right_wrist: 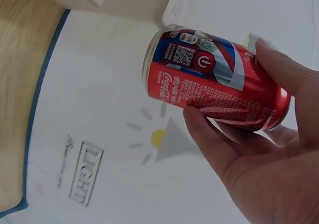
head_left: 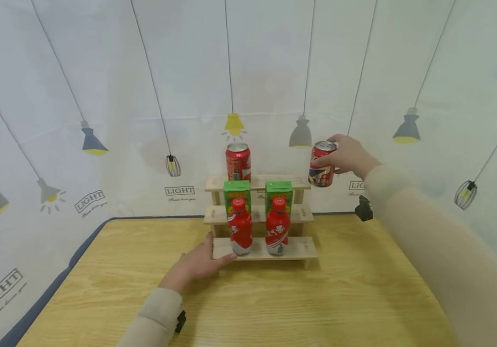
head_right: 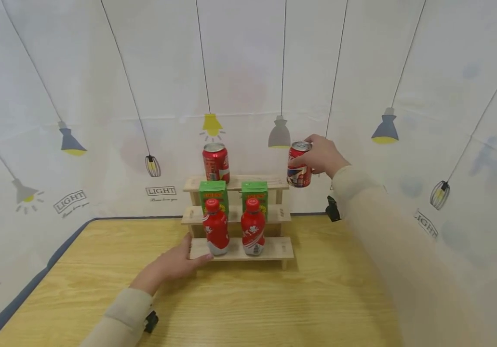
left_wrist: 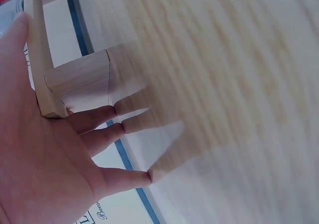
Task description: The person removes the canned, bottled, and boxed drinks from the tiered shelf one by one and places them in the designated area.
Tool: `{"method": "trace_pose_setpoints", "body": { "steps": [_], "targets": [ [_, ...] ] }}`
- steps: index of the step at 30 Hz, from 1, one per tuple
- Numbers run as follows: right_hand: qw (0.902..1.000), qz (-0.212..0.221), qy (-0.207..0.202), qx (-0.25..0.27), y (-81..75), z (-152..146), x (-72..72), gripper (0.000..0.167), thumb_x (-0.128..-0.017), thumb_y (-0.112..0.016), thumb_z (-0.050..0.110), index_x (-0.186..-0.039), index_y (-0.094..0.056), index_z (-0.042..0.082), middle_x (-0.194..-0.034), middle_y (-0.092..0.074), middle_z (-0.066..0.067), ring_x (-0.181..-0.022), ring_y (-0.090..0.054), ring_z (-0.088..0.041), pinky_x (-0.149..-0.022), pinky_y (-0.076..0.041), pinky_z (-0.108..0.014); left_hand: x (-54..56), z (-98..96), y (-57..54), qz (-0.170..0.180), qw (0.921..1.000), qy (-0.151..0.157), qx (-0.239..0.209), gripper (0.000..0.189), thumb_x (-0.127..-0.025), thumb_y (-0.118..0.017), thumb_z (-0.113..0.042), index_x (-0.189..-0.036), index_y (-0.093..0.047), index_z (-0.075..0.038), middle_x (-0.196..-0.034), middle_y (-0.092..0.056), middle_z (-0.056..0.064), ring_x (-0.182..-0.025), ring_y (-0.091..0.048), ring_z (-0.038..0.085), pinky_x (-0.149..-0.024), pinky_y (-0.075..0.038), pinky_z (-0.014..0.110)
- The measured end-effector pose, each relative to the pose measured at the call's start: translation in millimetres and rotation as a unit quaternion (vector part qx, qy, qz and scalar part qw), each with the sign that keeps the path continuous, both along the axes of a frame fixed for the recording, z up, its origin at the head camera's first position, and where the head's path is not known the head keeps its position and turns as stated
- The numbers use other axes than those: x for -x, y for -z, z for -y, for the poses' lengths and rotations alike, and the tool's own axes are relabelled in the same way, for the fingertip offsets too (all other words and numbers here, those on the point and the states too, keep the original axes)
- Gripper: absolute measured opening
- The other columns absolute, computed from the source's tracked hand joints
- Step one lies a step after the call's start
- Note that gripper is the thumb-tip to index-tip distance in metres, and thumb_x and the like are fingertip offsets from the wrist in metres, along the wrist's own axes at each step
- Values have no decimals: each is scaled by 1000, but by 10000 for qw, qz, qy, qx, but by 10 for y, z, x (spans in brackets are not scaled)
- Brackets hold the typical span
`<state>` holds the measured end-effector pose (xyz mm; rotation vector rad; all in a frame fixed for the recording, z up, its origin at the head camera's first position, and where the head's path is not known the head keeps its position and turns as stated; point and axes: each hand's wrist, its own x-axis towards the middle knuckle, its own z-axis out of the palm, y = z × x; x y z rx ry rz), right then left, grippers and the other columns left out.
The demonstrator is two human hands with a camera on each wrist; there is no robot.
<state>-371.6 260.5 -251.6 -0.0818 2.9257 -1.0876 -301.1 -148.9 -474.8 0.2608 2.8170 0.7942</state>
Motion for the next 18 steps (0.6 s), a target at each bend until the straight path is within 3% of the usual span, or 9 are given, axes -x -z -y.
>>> {"method": "trace_pose_setpoints", "body": {
  "steps": [6, 11, 13, 18],
  "targets": [
    [9993, 154, 298, 145, 272, -658, -40, 97, -96, -79, 40, -163, -25, -5, -152, -45, -34, -130, -57, -48, -100, -63, -53, 4, 24, 15, -19, 10000, -34, 27, 129, -85, -55, -92, -172, -11, -7, -169, -42, 21, -152, -47, 45, -121, -23, 84],
    [9977, -33, 672, 54, 720, -1155, -138, 99, -96, -79, 40, -162, -24, -10, -148, -46, -37, -121, -57, -43, -81, -63, -38, 10, 44, 40, -37, 9999, -72, 120, 129, -86, -52, -93, -172, -11, -6, -170, -41, 20, -153, -46, 44, -121, -23, 83],
    [9962, -207, 844, -57, 932, -1315, -192, 98, -95, -79, 41, -159, -26, -12, -146, -48, -38, -120, -56, -46, -82, -60, -42, 8, 40, 43, -41, 9999, -79, 123, 129, -85, -52, -93, -172, -12, -6, -170, -40, 20, -153, -46, 44, -121, -23, 83],
    [9916, -519, 1152, -259, 1380, -1581, -325, 93, -95, -78, 44, -154, -35, -14, -144, -50, -40, -126, -51, -56, -97, -50, -67, -11, 30, 17, -49, 10000, -51, 43, 128, -85, -54, -92, -172, -12, -7, -171, -40, 19, -154, -45, 43, -122, -22, 83]
  ]
}}
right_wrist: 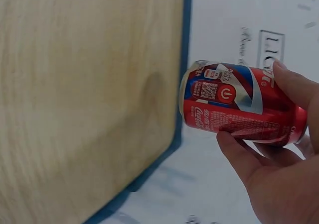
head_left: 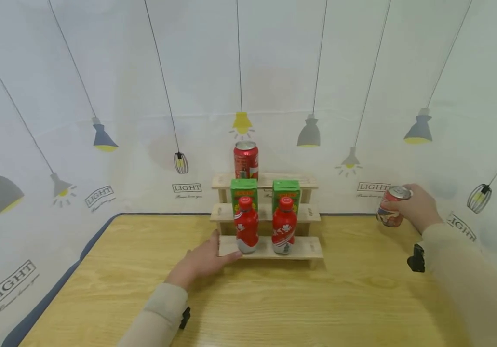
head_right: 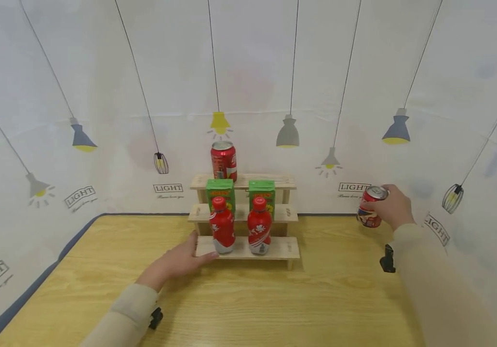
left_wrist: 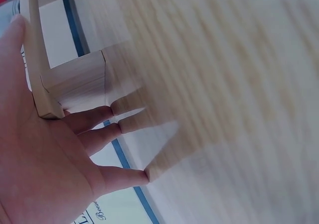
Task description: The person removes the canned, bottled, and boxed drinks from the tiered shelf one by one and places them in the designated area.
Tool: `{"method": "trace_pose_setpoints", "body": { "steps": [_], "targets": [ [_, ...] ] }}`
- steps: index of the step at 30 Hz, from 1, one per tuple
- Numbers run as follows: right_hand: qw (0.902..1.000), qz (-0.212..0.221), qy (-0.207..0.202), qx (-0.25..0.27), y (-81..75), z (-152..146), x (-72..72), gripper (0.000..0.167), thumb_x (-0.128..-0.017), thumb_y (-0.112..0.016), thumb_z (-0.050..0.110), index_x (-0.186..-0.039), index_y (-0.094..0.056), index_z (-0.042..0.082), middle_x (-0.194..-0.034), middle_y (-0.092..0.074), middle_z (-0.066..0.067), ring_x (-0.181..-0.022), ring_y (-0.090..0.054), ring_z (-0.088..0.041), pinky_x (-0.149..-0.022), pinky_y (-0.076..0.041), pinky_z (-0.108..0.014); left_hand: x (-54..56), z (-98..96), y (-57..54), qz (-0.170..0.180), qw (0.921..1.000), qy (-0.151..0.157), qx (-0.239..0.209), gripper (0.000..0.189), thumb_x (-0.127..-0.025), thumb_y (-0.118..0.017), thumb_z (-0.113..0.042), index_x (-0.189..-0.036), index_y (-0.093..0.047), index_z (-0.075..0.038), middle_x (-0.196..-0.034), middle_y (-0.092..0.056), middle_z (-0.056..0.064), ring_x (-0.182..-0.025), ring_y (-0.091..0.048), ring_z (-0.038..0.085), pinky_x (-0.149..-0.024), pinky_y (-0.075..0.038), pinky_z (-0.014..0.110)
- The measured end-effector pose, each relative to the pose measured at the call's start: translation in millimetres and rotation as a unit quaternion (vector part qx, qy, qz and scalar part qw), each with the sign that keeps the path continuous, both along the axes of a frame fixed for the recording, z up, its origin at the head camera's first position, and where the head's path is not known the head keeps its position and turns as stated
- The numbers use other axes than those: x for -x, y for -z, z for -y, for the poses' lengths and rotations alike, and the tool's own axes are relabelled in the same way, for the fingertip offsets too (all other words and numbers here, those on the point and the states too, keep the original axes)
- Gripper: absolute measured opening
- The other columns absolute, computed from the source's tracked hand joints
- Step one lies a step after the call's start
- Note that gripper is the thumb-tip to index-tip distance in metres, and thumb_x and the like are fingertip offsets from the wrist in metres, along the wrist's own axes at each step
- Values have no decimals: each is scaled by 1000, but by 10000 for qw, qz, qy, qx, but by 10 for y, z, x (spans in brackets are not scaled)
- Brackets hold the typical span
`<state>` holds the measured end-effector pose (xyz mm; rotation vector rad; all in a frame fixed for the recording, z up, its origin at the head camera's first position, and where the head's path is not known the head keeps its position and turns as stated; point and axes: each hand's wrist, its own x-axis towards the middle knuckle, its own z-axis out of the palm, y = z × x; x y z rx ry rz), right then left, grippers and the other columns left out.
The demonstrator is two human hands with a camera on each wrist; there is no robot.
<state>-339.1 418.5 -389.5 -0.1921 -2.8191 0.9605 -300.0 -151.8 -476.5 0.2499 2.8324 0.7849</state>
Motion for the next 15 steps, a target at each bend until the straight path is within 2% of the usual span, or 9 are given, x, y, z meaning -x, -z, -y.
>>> {"method": "trace_pose_setpoints", "body": {
  "steps": [3, 6, 10, 15],
  "targets": [
    [9999, -7, 117, 50, 196, -89, -55, 91, -96, -77, 46, -151, -37, -14, -143, -51, -40, -125, -52, -58, -98, -49, -71, -4, -6, 7, 49, 10000, 18, -27, 129, -85, -54, -92, -172, -12, -7, -171, -39, 19, -155, -44, 43, -122, -20, 84],
    [9997, 75, 164, 135, 306, -114, -90, 91, -96, -76, 47, -152, -36, -14, -144, -50, -41, -125, -51, -58, -95, -50, -71, 4, -5, 18, 71, 10000, 1, -5, 129, -85, -54, -93, -172, -12, -7, -171, -38, 18, -156, -43, 43, -122, -19, 84],
    [9994, 165, 215, 223, 352, -73, -108, 94, -98, -74, 49, -155, -33, -13, -148, -47, -41, -127, -49, -59, -95, -49, -71, 20, -3, 19, 61, 10000, -15, 19, 129, -85, -53, -93, -172, -13, -7, -171, -40, 18, -155, -44, 42, -122, -19, 84],
    [9994, 257, 150, 149, 322, -6, -102, 97, -98, -73, 51, -157, -31, -13, -150, -44, -42, -130, -46, -61, -99, -46, -74, 34, -11, 19, 97, 10000, -23, 9, 128, -85, -54, -92, -171, -14, -7, -170, -41, 18, -155, -44, 43, -121, -18, 85]
  ]
}}
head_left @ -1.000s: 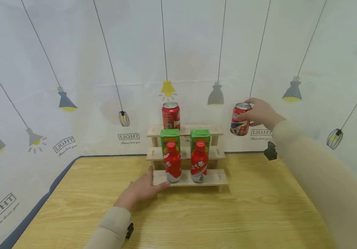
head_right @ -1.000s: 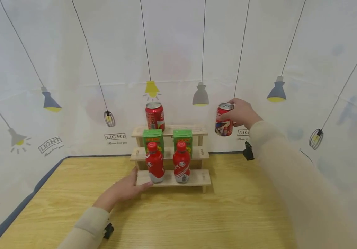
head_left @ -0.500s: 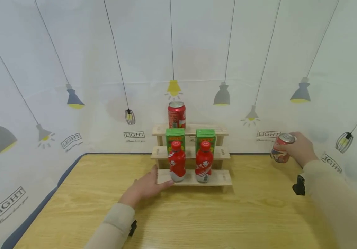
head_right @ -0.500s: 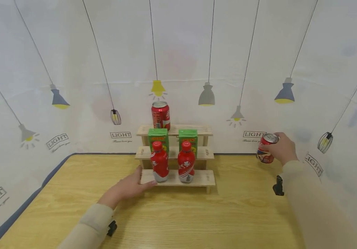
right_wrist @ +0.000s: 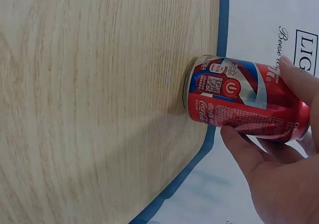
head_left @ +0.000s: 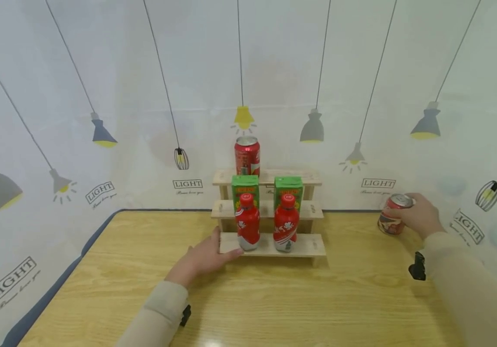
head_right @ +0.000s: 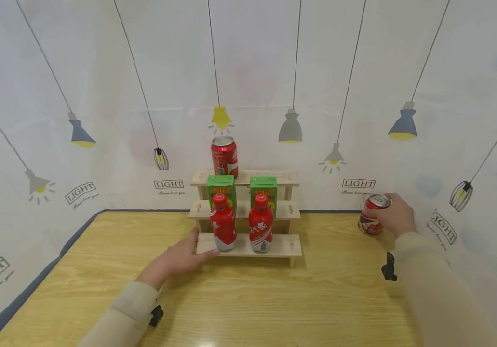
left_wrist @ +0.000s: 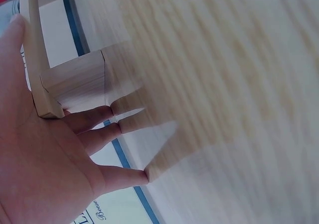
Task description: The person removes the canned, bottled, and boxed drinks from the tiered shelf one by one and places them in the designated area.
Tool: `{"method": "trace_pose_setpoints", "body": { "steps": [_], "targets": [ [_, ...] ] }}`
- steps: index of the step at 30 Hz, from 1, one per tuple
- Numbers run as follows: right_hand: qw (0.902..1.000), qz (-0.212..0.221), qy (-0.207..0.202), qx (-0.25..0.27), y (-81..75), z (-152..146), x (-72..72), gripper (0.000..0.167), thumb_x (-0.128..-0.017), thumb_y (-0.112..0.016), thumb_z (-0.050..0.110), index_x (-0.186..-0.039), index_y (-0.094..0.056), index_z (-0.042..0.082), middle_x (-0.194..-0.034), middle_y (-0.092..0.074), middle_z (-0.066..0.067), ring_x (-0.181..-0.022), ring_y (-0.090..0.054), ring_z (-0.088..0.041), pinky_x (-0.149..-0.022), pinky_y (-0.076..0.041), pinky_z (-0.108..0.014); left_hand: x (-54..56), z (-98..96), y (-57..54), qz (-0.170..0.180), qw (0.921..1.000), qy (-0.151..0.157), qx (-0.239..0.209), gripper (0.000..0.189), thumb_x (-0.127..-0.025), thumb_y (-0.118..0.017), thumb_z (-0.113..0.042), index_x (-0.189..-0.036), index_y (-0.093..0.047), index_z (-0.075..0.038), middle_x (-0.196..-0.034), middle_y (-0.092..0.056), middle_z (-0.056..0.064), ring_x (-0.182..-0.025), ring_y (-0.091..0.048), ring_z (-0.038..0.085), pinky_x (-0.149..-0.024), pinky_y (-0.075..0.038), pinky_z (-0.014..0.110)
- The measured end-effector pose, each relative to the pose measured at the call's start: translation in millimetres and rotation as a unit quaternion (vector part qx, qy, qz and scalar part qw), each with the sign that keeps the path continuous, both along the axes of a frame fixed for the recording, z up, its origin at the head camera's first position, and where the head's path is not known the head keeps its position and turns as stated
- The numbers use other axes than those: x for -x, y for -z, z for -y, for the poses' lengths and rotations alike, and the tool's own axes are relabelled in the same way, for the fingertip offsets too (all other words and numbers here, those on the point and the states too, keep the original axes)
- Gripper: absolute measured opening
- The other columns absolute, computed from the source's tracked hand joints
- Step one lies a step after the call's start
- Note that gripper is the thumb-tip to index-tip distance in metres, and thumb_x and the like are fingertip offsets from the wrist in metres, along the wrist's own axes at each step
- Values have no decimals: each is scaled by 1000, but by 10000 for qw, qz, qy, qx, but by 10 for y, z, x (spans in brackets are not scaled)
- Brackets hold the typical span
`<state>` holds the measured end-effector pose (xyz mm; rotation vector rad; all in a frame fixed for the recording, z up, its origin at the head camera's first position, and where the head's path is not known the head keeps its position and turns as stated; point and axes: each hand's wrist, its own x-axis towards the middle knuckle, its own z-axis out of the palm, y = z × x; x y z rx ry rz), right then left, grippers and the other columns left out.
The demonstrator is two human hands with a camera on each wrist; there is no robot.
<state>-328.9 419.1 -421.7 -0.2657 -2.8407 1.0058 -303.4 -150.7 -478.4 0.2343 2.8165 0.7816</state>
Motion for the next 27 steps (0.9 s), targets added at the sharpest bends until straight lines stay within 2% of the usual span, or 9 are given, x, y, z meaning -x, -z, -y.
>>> {"method": "trace_pose_setpoints", "body": {
  "steps": [4, 7, 11, 18, 22, 27],
  "targets": [
    [9997, 168, -113, -134, -74, -4, 37, 98, -99, -70, 50, -158, -26, -16, -152, -40, -44, -132, -43, -63, -103, -45, -75, -5, -11, 2, -6, 10000, 16, -37, 128, -85, -55, -92, -171, -14, -7, -171, -39, 18, -156, -43, 42, -121, -18, 85],
    [9988, 373, -214, -248, -221, -5, 88, 104, -101, -66, 54, -161, -18, -16, -156, -33, -48, -138, -38, -65, -110, -41, -77, -11, -16, 1, -5, 9999, 16, -99, 129, -84, -55, -92, -171, -14, -7, -172, -38, 18, -156, -42, 43, -122, -17, 85],
    [9974, 517, -336, -360, -588, 77, 166, 112, -101, -63, 61, -164, -9, -14, -158, -26, -50, -144, -31, -67, -116, -37, -77, -13, -5, -1, -15, 9999, -16, -109, 129, -84, -55, -92, -172, -14, -7, -172, -38, 18, -157, -41, 43, -122, -16, 85],
    [9954, 424, -608, -614, -1248, 430, 330, 112, -100, -61, 66, -166, -9, -8, -163, -22, -46, -148, -27, -65, -120, -31, -77, -12, 11, 0, -36, 9999, -18, -128, 128, -85, -56, -91, -171, -14, -6, -172, -38, 19, -156, -41, 43, -121, -15, 86],
    [9945, 394, -830, -494, -1535, 773, 412, 110, -100, -62, 64, -168, -8, -4, -167, -20, -43, -152, -25, -62, -122, -29, -76, -8, 6, 14, -48, 9999, -26, -123, 127, -86, -57, -90, -171, -15, -6, -171, -39, 20, -156, -42, 44, -121, -15, 86],
    [9922, 294, -1136, -416, -1784, 1256, 493, 105, -101, -65, 60, -170, -11, 0, -169, -22, -39, -154, -28, -58, -124, -31, -73, 0, -10, 15, -84, 9998, -37, -164, 127, -85, -58, -89, -171, -15, -6, -171, -40, 19, -155, -43, 44, -121, -15, 86]
  ]
}}
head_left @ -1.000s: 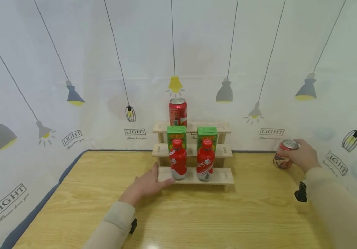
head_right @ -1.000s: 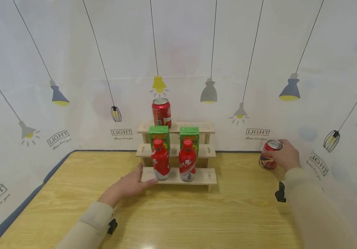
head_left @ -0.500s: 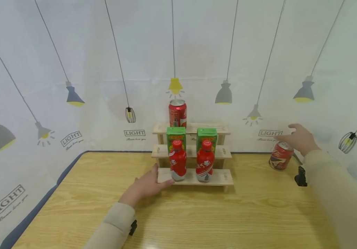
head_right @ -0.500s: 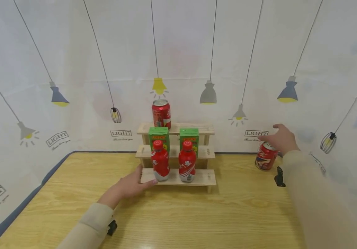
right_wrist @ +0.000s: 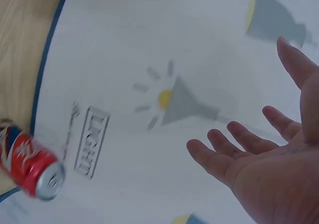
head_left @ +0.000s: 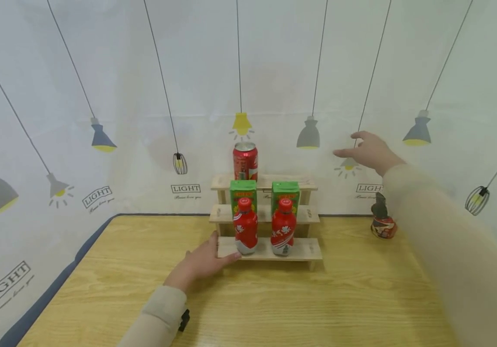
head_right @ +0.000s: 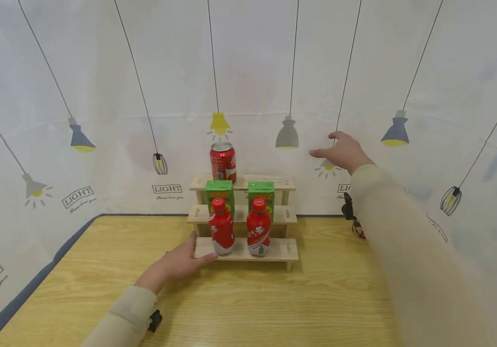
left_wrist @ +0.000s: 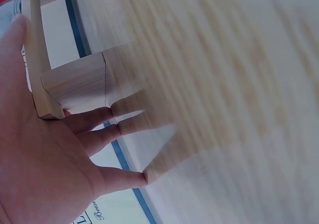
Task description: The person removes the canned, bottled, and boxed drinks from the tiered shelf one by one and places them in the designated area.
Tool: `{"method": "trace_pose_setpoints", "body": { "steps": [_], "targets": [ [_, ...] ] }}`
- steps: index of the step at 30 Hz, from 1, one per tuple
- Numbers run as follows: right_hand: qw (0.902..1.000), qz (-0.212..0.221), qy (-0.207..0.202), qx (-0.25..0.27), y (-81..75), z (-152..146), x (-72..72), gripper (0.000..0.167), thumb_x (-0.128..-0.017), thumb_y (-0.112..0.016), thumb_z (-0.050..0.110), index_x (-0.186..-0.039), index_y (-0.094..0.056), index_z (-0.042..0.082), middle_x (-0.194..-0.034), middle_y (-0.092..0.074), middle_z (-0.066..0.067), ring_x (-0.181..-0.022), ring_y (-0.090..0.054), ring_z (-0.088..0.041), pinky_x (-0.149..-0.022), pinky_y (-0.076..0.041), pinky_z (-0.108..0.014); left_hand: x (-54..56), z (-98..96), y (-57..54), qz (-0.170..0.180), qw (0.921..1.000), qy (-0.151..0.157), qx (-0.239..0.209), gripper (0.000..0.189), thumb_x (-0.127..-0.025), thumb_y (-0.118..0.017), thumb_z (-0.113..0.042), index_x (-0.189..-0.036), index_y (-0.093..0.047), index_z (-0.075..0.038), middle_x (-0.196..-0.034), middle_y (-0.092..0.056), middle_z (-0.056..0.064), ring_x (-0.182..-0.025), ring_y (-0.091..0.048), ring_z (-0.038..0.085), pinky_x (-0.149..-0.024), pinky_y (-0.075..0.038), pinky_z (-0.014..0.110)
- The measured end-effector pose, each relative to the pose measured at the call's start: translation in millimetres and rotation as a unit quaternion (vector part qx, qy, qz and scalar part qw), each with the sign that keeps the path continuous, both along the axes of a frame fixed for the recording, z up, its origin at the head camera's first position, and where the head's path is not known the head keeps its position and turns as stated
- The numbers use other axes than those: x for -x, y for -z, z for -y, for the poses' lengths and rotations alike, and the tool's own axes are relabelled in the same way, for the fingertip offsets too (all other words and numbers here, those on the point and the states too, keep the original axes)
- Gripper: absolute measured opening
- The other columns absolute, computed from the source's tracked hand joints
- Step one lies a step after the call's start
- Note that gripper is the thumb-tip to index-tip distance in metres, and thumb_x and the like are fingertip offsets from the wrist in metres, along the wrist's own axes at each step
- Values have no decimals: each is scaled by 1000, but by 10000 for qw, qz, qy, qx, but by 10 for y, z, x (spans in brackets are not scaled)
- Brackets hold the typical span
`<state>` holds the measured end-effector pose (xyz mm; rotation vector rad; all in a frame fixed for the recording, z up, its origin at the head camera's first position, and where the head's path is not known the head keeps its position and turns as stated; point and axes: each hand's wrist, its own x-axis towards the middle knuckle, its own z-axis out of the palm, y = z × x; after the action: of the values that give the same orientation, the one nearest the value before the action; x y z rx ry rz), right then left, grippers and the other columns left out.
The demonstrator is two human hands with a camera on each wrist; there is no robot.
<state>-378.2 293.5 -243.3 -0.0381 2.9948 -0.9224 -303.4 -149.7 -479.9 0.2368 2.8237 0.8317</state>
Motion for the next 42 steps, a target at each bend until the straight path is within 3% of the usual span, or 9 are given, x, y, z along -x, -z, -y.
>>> {"method": "trace_pose_setpoints", "body": {
  "steps": [7, 17, 23, 34, 42],
  "targets": [
    [9994, -125, -310, 34, -234, 720, 45, 94, -103, -63, 55, -170, -19, 7, -171, -29, -31, -157, -33, -50, -125, -35, -68, 3, -2, 20, -43, 10000, -14, -46, 127, -85, -58, -90, -171, -15, -7, -170, -41, 18, -155, -44, 43, -120, -14, 87],
    [9979, -212, -565, 230, -382, 1383, 124, 90, -102, -67, 54, -169, -26, 11, -170, -37, -24, -156, -40, -42, -126, -39, -61, 7, -62, -37, -23, 10000, -7, -22, 127, -84, -56, -91, -172, -14, -9, -172, -39, 16, -157, -41, 42, -122, -12, 86],
    [9958, -201, -835, 321, -343, 1685, 145, 87, -101, -68, 52, -168, -30, 12, -171, -38, -20, -156, -42, -38, -126, -40, -57, -21, -99, -102, 33, 10000, -18, -6, 125, -86, -57, -90, -171, -16, -7, -171, -40, 17, -157, -41, 43, -122, -12, 85],
    [9925, -168, -1103, 508, -177, 2057, 225, 85, -101, -70, 51, -166, -34, 10, -169, -42, -15, -153, -45, -33, -124, -44, -52, -2, -143, -112, 36, 10000, 22, -58, 126, -86, -57, -90, -171, -16, -7, -171, -39, 18, -157, -40, 42, -122, -10, 86],
    [9940, -25, -915, 603, -66, 2279, 258, 96, -98, -74, 52, -170, -22, 14, -172, -38, -13, -154, -43, -31, -126, -42, -52, -27, -159, -125, 47, 10000, 56, -36, 125, -86, -57, -89, -171, -16, -6, -171, -39, 19, -157, -40, 43, -122, -11, 85]
  ]
}}
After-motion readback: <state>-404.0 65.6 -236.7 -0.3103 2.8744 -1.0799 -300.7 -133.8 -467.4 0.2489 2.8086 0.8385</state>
